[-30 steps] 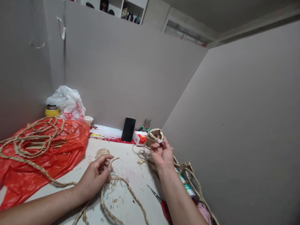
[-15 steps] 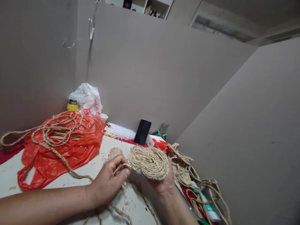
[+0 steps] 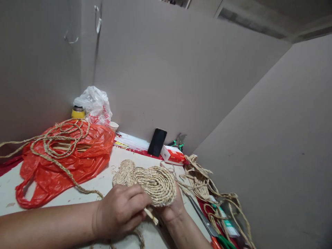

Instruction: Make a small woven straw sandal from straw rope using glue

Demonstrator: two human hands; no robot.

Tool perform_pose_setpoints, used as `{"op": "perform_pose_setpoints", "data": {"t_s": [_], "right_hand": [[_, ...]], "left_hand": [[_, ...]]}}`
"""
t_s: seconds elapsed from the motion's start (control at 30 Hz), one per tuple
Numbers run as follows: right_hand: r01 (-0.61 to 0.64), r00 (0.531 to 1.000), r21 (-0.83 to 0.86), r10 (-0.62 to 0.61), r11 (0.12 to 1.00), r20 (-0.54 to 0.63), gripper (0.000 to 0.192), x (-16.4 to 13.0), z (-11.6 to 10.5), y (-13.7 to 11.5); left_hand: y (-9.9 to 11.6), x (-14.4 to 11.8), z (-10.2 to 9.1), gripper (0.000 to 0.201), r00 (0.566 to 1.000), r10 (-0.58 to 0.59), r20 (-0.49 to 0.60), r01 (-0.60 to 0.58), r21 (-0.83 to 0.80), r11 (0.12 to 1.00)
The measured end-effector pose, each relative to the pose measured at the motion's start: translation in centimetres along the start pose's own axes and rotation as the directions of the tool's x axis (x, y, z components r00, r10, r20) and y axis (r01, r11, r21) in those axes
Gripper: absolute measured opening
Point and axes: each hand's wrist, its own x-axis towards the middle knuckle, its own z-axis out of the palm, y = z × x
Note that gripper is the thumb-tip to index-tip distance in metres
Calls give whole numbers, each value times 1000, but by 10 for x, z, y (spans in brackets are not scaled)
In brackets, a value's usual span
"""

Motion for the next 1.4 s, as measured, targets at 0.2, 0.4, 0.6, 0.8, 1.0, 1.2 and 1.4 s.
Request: {"op": "perform_pose_setpoints", "data": {"t_s": [0.2,0.4,0.6,0.8,1.0,1.2,1.4], "right_hand": [[-7,998,-106,13,994,54,50,-5,7,9],[49,999,-161,-48,986,9,39,-1,-5,9],[416,874,-333,-473,846,-109,21,-3,-14,-20],[424,893,-403,-449,811,35,31,-17,-12,-28],[394,918,-344,-377,852,119,25,-16,-13,-23],[358,933,-254,-335,898,131,23,-15,-12,-27],[325,945,-300,-298,897,133,22,-22,-6,-28]], "left_hand": [[-5,-2,-3,28,997,60,-54,-52,149,988],[-4,4,-10,35,957,-57,-285,24,-117,993],[-1,22,-13,8,762,-576,-296,351,-558,752],[-5,23,-7,19,688,-726,0,411,-824,390],[-4,26,-10,20,692,-715,97,367,-901,233],[-3,28,-16,23,699,-688,192,359,-928,105],[-1,32,-24,26,707,-654,269,412,-908,72]]}}
